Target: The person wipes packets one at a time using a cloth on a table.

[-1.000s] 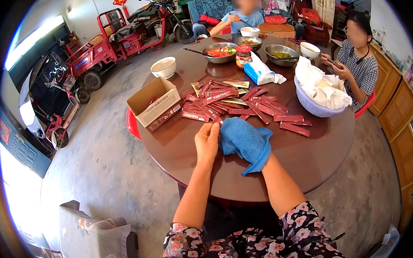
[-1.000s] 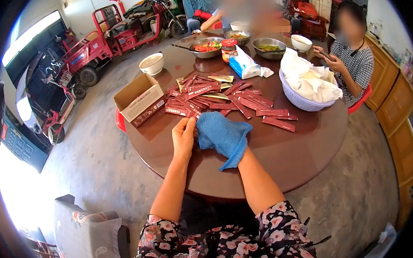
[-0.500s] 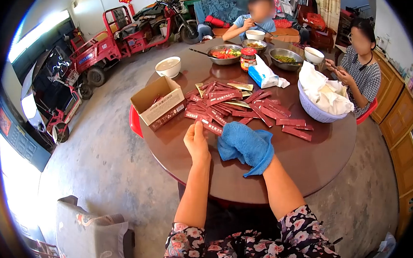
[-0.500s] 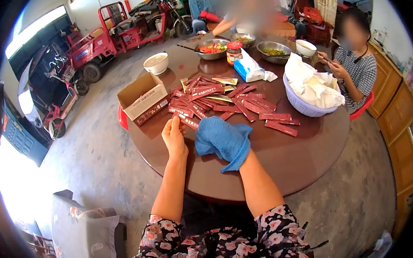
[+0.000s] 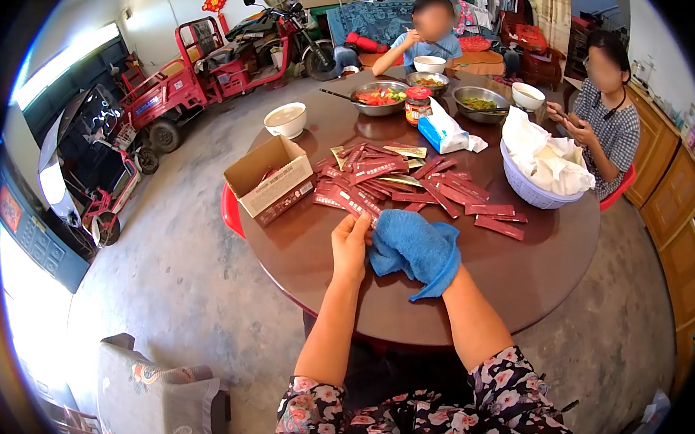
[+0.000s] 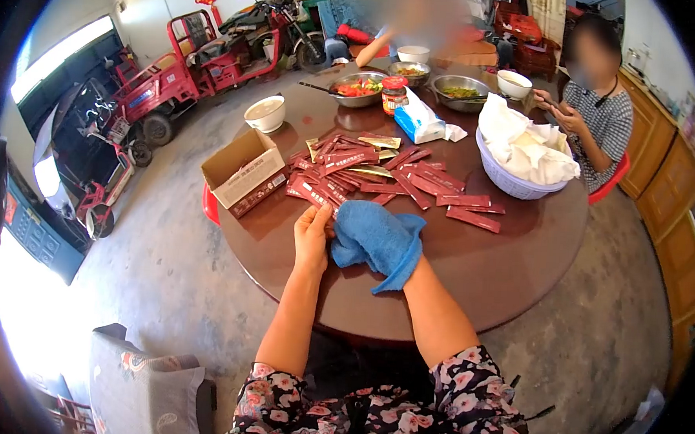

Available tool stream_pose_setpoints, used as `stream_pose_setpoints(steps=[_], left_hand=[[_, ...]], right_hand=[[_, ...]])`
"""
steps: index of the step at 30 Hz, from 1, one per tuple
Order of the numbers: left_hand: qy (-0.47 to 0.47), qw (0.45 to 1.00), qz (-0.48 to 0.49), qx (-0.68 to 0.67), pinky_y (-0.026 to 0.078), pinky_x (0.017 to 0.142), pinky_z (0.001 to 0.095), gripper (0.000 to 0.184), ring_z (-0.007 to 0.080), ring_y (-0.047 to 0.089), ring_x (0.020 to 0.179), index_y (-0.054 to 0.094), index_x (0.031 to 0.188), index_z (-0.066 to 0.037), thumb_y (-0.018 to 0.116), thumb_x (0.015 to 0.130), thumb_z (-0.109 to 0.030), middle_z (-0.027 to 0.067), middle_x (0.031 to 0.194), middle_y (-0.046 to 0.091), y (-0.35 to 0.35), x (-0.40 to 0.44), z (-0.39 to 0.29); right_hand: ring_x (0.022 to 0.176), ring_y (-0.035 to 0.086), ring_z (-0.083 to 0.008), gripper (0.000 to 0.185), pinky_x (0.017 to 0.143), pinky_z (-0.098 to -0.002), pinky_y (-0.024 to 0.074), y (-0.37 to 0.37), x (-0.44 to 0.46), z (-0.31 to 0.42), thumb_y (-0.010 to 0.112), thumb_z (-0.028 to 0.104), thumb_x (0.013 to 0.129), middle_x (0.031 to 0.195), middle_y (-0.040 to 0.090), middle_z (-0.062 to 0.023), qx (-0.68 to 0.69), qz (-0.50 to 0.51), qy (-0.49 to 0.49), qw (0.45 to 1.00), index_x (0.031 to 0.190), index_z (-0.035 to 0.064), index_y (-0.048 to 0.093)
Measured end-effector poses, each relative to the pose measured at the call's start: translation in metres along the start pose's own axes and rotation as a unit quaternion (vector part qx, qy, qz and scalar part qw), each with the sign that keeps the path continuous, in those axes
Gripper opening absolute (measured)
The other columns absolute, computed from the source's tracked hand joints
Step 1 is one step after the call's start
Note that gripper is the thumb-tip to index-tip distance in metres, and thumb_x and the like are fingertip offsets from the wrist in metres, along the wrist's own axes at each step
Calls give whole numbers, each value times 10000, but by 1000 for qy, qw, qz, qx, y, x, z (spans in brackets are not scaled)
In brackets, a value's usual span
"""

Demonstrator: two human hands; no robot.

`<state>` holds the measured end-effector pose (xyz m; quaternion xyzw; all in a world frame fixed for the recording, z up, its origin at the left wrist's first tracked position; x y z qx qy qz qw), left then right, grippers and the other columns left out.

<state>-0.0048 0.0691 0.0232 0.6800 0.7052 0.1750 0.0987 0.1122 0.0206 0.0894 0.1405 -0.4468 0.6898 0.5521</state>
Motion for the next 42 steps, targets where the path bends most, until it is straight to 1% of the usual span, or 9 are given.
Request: stream_pose_setpoints(steps=[2,9,12,13,14,28,31,33,42], left_hand=[[-7,999,-14,-30,370,516,200,171,63,487,569,598,762,-102,603,913,-182,-24,648,564,-9,5,6],[-10,996,-24,-87,382,523,201,177,59,496,569,603,767,-81,617,904,-192,-15,687,592,-15,7,5],[2,1000,1,-26,381,536,199,172,51,487,581,614,785,-75,622,903,-199,-24,690,585,-10,5,5],[10,1000,12,2,381,545,197,172,47,483,588,620,795,-71,624,903,-204,-28,688,581,-8,5,4],[16,999,27,28,382,552,195,174,45,481,593,621,795,-71,622,905,-207,-30,691,581,-4,4,3],[4,1000,8,-16,352,527,187,176,50,463,556,619,778,-77,611,910,-194,-24,663,567,-1,0,0],[54,998,-3,26,334,508,185,182,29,441,552,611,755,-73,608,912,-165,-49,654,550,-5,4,2],[74,995,9,64,329,508,182,187,20,426,557,607,748,-70,605,913,-157,-61,659,542,-4,5,2],[69,997,-20,40,332,517,179,182,23,433,571,597,767,-83,576,928,-165,-64,656,526,-3,-1,-8]], right_hand=[[625,558,-136,200,561,-254,458,16,-14,-34,538,250,909,712,577,-38,389,-18,291,874,855,62,580],[595,546,-131,223,532,-265,438,3,-28,-38,528,252,913,669,572,-45,418,-99,411,804,794,67,568],[633,573,-185,178,557,-314,449,-6,-8,-15,555,211,878,714,589,-72,244,-34,382,891,794,54,562],[635,582,-228,150,550,-342,455,-12,8,-8,588,204,814,713,593,-98,-32,11,168,985,775,60,575],[637,592,-272,136,544,-370,460,1,14,22,622,197,749,711,598,-124,-305,54,-70,948,756,66,589],[772,575,-320,127,651,-386,459,-13,13,29,601,134,772,801,578,-155,-108,41,133,984,843,35,562],[779,577,-314,102,656,-383,462,-13,20,38,599,131,754,789,581,-146,-84,38,101,991,803,44,581],[781,579,-307,97,673,-376,467,10,21,45,613,147,721,787,586,-141,-336,150,-9,930,744,54,597],[673,587,-312,96,613,-387,468,21,5,7,651,129,659,695,589,-137,-359,88,-69,927,626,56,598]])
Point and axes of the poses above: each hand's wrist, its own x-axis towards the middle knuckle, its own y-axis out of the palm, z = x × y, the point moved 9 cm from there along x, towards the middle knuckle
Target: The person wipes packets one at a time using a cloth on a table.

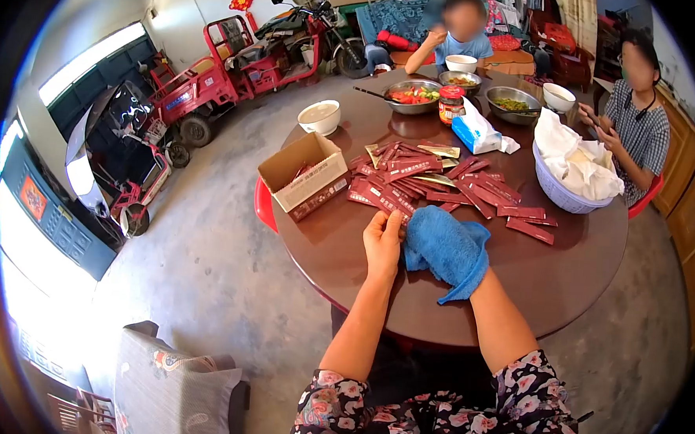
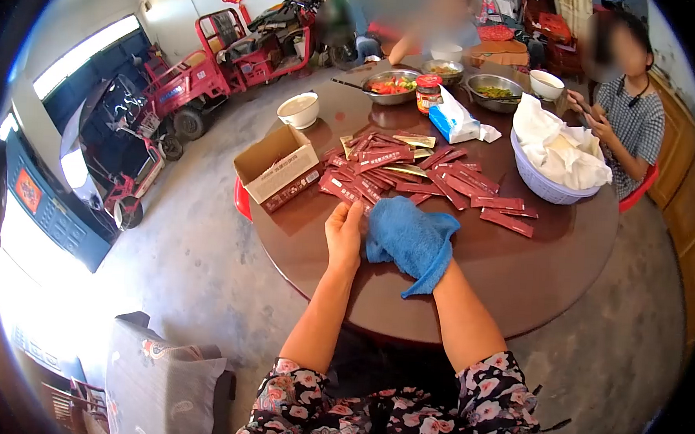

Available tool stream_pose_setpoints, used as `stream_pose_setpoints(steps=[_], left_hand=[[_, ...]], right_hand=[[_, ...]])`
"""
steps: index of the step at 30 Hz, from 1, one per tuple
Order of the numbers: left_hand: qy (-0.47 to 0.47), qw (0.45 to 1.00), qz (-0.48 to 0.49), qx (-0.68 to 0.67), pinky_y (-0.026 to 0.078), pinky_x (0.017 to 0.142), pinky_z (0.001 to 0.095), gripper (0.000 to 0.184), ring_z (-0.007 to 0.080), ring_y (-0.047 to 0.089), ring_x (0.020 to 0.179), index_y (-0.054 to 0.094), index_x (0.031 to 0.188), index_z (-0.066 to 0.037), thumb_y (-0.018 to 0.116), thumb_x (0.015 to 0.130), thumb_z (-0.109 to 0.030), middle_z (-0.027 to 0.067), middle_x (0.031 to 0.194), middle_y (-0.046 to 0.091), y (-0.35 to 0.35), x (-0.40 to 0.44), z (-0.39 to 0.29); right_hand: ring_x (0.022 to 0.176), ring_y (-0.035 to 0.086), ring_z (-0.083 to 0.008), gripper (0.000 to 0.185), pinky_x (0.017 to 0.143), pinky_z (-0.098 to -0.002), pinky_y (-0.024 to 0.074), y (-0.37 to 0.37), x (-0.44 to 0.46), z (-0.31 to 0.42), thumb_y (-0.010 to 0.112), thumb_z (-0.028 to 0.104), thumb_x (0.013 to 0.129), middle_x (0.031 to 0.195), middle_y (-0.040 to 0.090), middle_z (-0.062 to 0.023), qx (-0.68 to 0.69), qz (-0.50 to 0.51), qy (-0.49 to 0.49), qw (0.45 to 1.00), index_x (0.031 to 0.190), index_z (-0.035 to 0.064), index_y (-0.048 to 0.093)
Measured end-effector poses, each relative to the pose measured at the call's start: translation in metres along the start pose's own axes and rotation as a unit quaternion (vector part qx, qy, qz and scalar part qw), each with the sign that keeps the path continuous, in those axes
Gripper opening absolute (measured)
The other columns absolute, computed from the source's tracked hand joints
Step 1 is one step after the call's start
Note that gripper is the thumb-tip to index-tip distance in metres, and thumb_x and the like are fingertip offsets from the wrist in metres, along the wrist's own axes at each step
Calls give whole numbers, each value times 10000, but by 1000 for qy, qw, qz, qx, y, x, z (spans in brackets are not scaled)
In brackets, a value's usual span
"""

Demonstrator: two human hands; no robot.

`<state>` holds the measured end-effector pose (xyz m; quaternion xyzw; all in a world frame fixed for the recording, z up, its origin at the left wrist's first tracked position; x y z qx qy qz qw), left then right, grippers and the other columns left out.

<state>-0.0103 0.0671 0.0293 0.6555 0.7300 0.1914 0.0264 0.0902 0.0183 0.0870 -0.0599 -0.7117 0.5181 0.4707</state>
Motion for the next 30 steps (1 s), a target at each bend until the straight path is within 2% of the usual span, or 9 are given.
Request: stream_pose_setpoints(steps=[8,10,13,18,20,23,25,27,30], left_hand=[[82,994,-71,-9,429,614,214,105,59,512,679,585,831,-58,536,919,-86,-31,768,576,-30,26,-31],[118,987,-80,68,423,634,232,84,69,503,695,586,850,-26,535,904,-65,-17,755,568,-42,44,-60],[274,904,-98,314,459,663,295,127,130,567,698,621,946,-9,536,878,-74,76,739,610,-61,72,-140],[363,750,-153,532,487,734,416,258,329,624,830,649,1073,-53,513,868,-132,163,872,655,-98,121,-195],[226,694,-87,677,481,787,452,261,331,614,894,655,1066,-76,513,865,-165,144,934,657,-106,139,-171],[238,639,-5,732,471,832,452,261,320,602,956,657,1055,-85,512,870,-199,137,1010,650,-114,143,-124],[300,632,-8,714,448,878,439,234,313,576,1019,652,1032,-72,516,868,-169,121,1057,637,-85,116,-122],[433,618,41,655,420,927,420,219,311,544,1071,644,1029,-58,519,867,-139,111,1101,614,-34,76,-117],[417,651,160,614,401,961,418,222,301,528,1105,642,1030,-56,529,845,-105,99,1112,605,21,48,-70]], right_hand=[[645,564,-308,107,606,-391,468,-18,-2,-6,641,132,666,704,566,-156,89,6,65,994,645,38,594],[642,554,-314,124,597,-389,462,-15,-11,-24,645,148,644,697,550,-162,383,4,243,891,628,41,584],[654,563,-320,137,598,-391,464,-21,-6,-18,642,162,644,702,553,-166,261,-41,126,956,622,42,580],[774,586,-316,188,683,-394,489,-15,-3,-11,690,216,710,818,589,-146,94,16,56,994,794,64,617],[769,582,-319,188,678,-394,489,-4,-4,-12,680,224,721,814,586,-150,70,45,52,995,799,65,616],[609,596,-299,148,560,-384,490,-14,-5,-19,615,154,675,686,586,-174,134,-36,86,987,604,31,575],[465,568,-262,163,437,-361,461,2,-15,-31,598,131,694,607,582,-170,396,111,295,862,588,11,564],[409,537,-247,190,391,-349,434,3,-7,-36,590,129,706,575,572,-167,341,21,233,910,566,5,550],[555,568,-304,119,515,-396,462,-58,-3,-21,617,119,657,627,560,-162,261,-44,151,952,627,30,545]])
Point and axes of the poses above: each hand's wrist, its own x-axis towards the middle knuckle, its own y-axis out of the palm, z = x × y, the point moved 9 cm from there along x, towards the middle knuckle
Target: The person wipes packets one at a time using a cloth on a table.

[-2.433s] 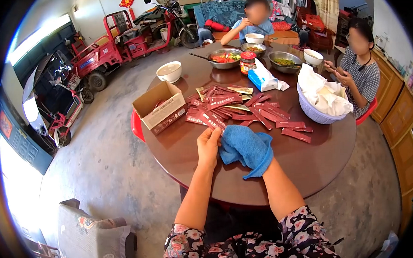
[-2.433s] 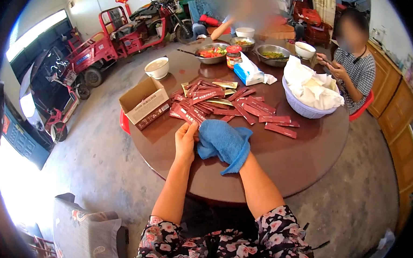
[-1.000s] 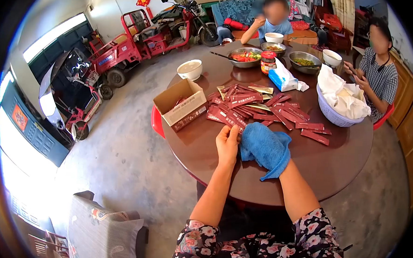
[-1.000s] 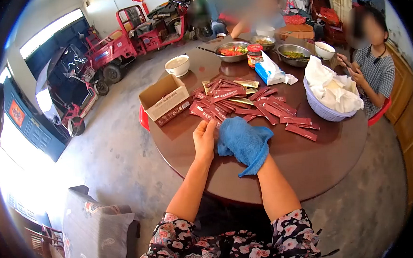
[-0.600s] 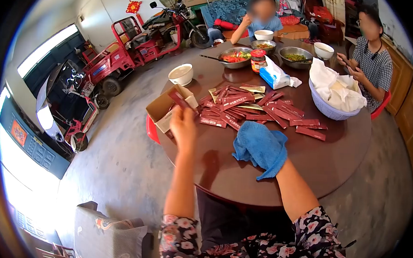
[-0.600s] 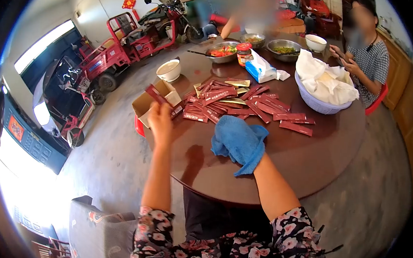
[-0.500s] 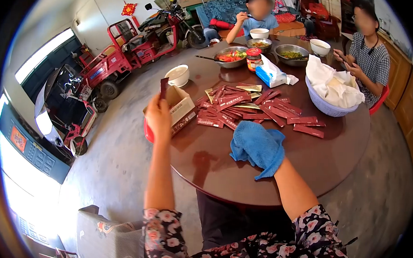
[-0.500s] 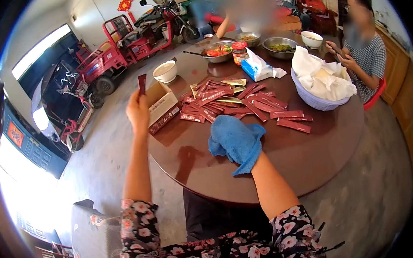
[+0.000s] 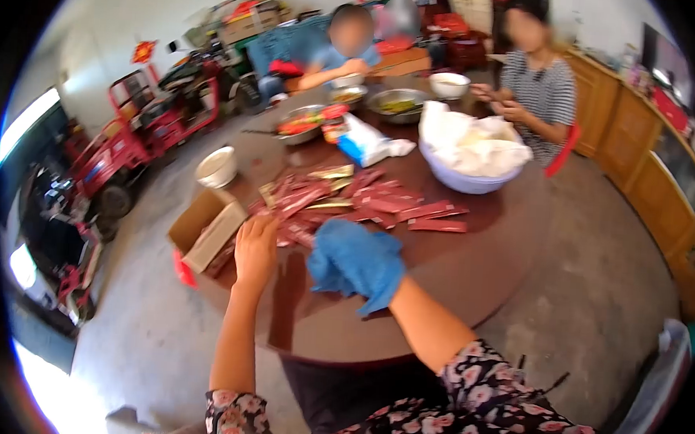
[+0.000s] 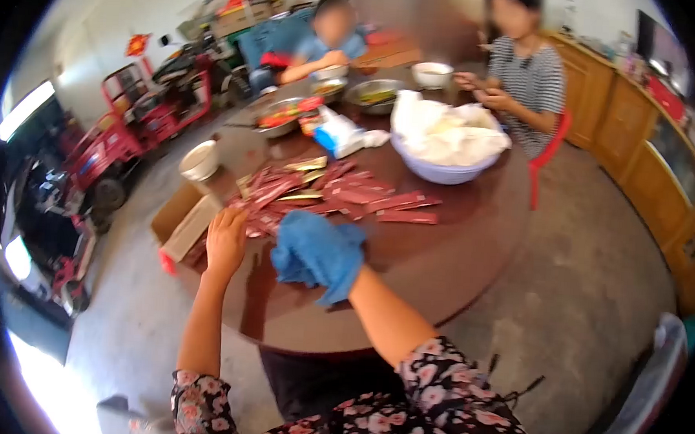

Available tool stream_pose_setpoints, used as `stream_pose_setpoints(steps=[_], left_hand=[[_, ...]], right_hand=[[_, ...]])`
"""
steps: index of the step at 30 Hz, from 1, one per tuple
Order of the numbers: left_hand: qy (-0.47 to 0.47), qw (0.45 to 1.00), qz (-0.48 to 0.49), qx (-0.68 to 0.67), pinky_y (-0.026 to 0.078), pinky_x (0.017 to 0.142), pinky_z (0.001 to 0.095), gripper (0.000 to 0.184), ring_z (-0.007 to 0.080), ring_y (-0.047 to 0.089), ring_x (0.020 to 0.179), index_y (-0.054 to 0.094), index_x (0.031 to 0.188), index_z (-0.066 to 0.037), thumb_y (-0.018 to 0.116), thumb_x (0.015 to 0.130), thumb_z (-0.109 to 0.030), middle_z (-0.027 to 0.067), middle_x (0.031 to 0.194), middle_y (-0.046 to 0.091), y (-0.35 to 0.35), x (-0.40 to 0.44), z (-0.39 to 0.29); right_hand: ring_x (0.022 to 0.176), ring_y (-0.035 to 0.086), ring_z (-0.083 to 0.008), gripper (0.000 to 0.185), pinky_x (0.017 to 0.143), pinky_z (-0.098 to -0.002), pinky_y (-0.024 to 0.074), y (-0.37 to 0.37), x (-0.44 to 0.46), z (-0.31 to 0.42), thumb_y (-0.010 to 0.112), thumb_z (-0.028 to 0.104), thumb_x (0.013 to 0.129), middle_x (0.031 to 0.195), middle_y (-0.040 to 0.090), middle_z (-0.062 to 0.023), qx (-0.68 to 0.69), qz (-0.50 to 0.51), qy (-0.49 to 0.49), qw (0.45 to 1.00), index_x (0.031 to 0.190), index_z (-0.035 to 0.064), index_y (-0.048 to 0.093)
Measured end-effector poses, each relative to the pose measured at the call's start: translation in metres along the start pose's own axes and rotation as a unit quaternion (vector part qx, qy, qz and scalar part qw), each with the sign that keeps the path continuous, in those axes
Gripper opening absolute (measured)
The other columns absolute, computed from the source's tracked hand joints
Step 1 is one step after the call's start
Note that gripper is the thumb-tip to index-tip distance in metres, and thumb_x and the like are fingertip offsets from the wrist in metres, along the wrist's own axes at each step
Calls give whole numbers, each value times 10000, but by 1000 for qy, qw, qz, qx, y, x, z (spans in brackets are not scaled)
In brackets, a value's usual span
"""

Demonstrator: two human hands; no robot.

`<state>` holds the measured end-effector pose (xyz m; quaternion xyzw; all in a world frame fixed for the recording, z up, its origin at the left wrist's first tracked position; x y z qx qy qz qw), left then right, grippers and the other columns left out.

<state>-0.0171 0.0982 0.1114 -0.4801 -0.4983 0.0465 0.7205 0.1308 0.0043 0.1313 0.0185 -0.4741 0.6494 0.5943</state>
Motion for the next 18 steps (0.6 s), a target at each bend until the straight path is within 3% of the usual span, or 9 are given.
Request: stream_pose_setpoints(steps=[3,6,9,10,13,15,16,17,18], left_hand=[[45,998,21,-25,397,974,417,244,294,527,1121,650,1037,-81,540,821,-100,91,1123,605,42,0,-35],[26,999,36,-18,393,986,413,257,286,523,1135,664,1031,-110,546,804,-95,83,1135,601,68,-1,-37],[9,998,56,-27,397,979,412,217,280,520,1130,673,976,-106,559,792,-96,75,1129,593,70,0,-32],[11,998,65,-26,397,975,409,205,276,521,1119,666,963,-100,569,782,-95,74,1118,591,68,1,-31],[26,997,63,-29,414,916,400,250,285,514,1088,633,945,-72,635,695,-51,73,1112,575,57,-1,-34],[5,996,74,-50,411,904,395,204,289,508,1086,587,889,-59,632,690,-51,79,1126,568,53,0,-29],[6,997,74,-37,443,832,410,146,308,557,979,549,859,-48,632,740,-65,100,1027,604,49,-2,-29],[6,997,72,-37,443,832,410,146,308,557,979,549,859,-48,632,740,-65,100,1027,604,46,0,-34],[-83,991,52,-86,458,774,413,121,324,577,885,550,862,-42,628,775,-75,111,940,615,41,0,-24]], right_hand=[[721,594,-227,50,632,-335,488,5,-8,-15,567,96,787,780,548,-81,-140,-86,-91,982,830,70,566],[783,572,-209,50,697,-327,473,12,-7,-30,556,126,829,810,547,-64,-127,-65,-52,988,839,78,567],[743,554,-206,52,688,-314,471,15,-12,-46,555,123,837,800,548,-67,5,-98,-29,995,862,80,566],[741,549,-203,56,690,-310,468,15,-12,-54,557,120,835,794,546,-66,140,-65,84,984,872,80,567],[728,556,-222,42,671,-323,464,18,-7,-58,560,116,818,780,553,-80,182,-89,77,976,840,81,561],[720,593,-326,116,631,-398,480,7,2,-35,635,163,722,743,579,-162,-83,-103,-38,990,714,57,586],[720,593,-326,116,631,-398,480,5,0,-32,635,163,722,743,579,-162,-85,-104,-39,990,714,57,586],[709,579,-303,96,624,-378,466,-11,-1,-7,600,154,750,752,572,-147,-102,-122,-57,986,734,70,559],[703,572,-292,86,620,-368,459,-19,-3,-1,583,150,764,757,569,-139,-107,-128,-68,984,743,76,546]])
Point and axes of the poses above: each hand's wrist, its own x-axis towards the middle knuckle, its own y-axis out of the palm, z = x × y, the point moved 9 cm from there along x, towards the middle knuckle
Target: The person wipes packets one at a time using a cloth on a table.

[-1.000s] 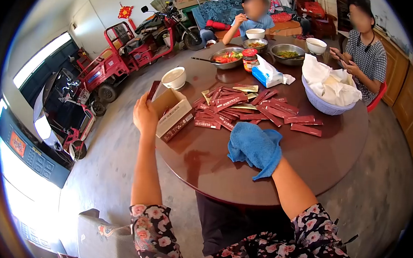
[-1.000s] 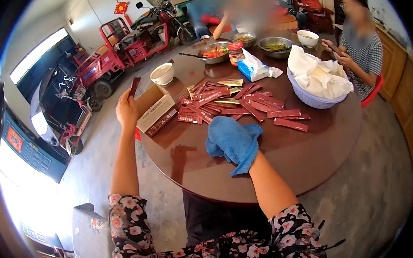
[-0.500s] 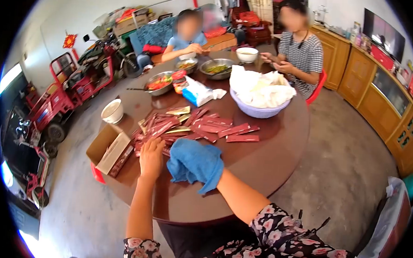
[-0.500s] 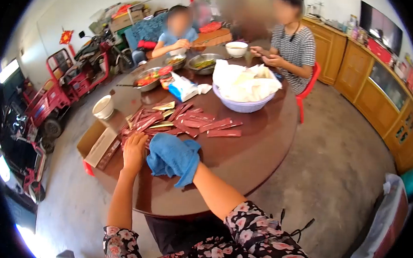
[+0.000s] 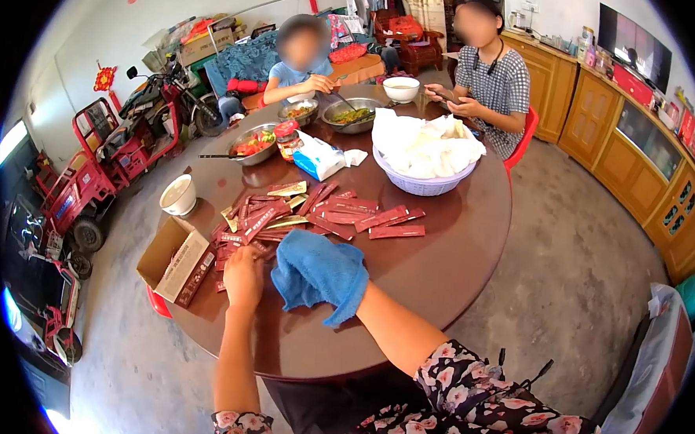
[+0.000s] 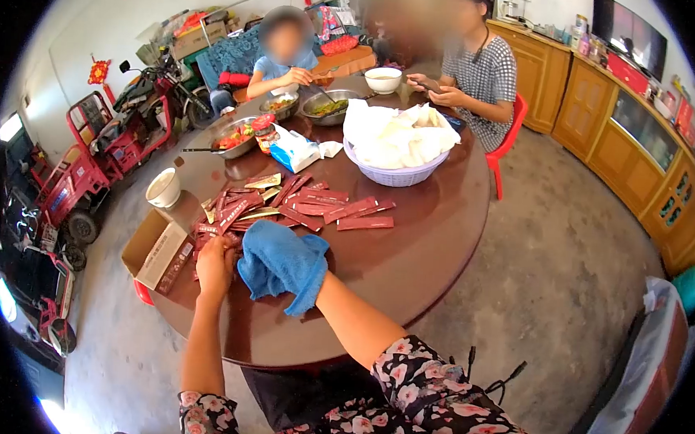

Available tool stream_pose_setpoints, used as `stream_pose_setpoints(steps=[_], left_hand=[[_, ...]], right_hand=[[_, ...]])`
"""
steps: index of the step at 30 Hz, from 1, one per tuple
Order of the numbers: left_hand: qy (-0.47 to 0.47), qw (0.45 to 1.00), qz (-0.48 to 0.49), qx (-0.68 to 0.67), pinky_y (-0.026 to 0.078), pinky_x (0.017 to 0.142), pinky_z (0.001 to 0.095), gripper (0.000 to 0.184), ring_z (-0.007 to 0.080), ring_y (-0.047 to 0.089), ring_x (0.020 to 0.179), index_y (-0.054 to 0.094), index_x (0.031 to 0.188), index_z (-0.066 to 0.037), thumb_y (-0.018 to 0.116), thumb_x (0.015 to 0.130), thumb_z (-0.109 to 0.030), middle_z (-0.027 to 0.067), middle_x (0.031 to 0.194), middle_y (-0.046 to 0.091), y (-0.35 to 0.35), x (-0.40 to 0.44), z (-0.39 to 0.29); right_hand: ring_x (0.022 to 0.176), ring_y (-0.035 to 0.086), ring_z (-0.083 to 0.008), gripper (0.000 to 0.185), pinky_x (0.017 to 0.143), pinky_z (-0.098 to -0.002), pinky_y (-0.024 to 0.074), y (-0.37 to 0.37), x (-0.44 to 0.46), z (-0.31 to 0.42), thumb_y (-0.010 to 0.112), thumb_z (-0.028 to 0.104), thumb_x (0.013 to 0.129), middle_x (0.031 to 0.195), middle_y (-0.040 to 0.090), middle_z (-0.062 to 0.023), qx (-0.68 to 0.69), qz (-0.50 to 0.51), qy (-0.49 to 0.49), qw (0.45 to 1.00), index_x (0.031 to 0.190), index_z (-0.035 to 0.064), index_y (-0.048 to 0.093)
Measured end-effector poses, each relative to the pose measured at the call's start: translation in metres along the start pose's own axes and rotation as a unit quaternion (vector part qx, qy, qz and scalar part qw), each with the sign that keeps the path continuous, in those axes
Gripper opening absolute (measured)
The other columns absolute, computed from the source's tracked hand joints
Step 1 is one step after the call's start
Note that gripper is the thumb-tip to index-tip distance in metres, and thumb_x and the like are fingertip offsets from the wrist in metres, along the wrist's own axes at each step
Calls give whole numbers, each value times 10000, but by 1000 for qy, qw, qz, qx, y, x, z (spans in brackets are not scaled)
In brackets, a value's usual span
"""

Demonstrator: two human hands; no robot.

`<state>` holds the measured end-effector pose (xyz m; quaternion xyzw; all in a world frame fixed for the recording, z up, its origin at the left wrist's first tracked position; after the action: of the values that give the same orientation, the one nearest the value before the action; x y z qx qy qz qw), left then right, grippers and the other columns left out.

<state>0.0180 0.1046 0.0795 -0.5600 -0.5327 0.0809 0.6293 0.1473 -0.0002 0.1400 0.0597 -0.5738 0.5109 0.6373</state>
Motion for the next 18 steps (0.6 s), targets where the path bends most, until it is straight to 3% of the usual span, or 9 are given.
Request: stream_pose_setpoints(steps=[1,2,3,6,8,14,16,17,18], left_hand=[[-90,994,-24,-53,474,717,416,103,340,597,790,551,864,-35,624,810,-86,123,854,625,-5,-5,14],[-55,984,-129,-107,468,587,406,104,298,591,615,534,876,-22,591,876,-109,121,713,603,-23,-5,5],[-184,963,-77,-180,484,560,369,115,250,635,671,543,937,-21,582,888,-117,144,791,655,-11,-13,22],[-267,824,-145,-478,416,457,232,94,94,487,513,520,970,-43,508,955,-136,20,725,559,10,-28,14],[-298,755,-140,-567,373,423,202,123,64,435,489,497,1013,-56,484,974,-172,12,704,535,26,-40,3],[-274,728,-46,-627,398,523,200,186,68,490,592,485,1137,-53,450,970,-128,17,808,588,34,-46,-17],[-258,730,-43,-631,405,533,198,186,67,498,605,484,1138,-53,465,965,-121,17,821,590,34,-45,-19],[-241,732,-39,-636,413,543,196,189,66,505,619,482,1139,-52,480,961,-114,17,835,593,34,-43,-21],[-231,738,-26,-633,439,562,202,186,68,536,644,485,1120,-38,517,948,-100,22,852,606,36,-44,-21]], right_hand=[[698,566,-281,77,616,-358,452,-9,1,5,565,146,778,762,565,-131,-4,-7,-11,1000,753,82,533],[669,573,-289,123,607,-371,459,-12,1,-4,586,169,770,738,576,-144,14,-12,6,1000,724,61,552],[651,574,-273,158,600,-371,461,1,-1,-26,577,183,790,725,579,-140,185,-1,116,976,707,51,557],[631,558,-183,244,602,-335,462,62,-29,-78,494,205,890,712,573,-90,559,-42,358,747,715,45,552],[664,544,-140,201,646,-279,469,70,-32,-70,457,202,933,732,578,-41,649,-52,392,651,810,72,549],[693,550,-153,190,633,-303,489,70,-27,-60,451,250,960,815,546,-41,480,28,321,816,1010,83,526],[694,543,-135,138,593,-289,478,67,-30,-47,483,165,916,765,527,-40,580,-10,386,717,969,50,540],[694,543,-135,138,593,-289,478,67,-29,-50,483,165,916,765,527,-40,580,-8,385,718,969,50,540],[682,544,-132,130,568,-285,468,65,-17,-44,493,151,896,727,527,-44,310,133,277,900,921,40,555]])
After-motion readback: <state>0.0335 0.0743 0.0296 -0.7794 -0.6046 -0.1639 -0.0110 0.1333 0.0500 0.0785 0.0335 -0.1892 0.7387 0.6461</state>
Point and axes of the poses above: each hand's wrist, its own x-axis towards the middle knuckle, its own y-axis out of the palm, z = x × y, the point moved 9 cm from there along x, towards the middle knuckle
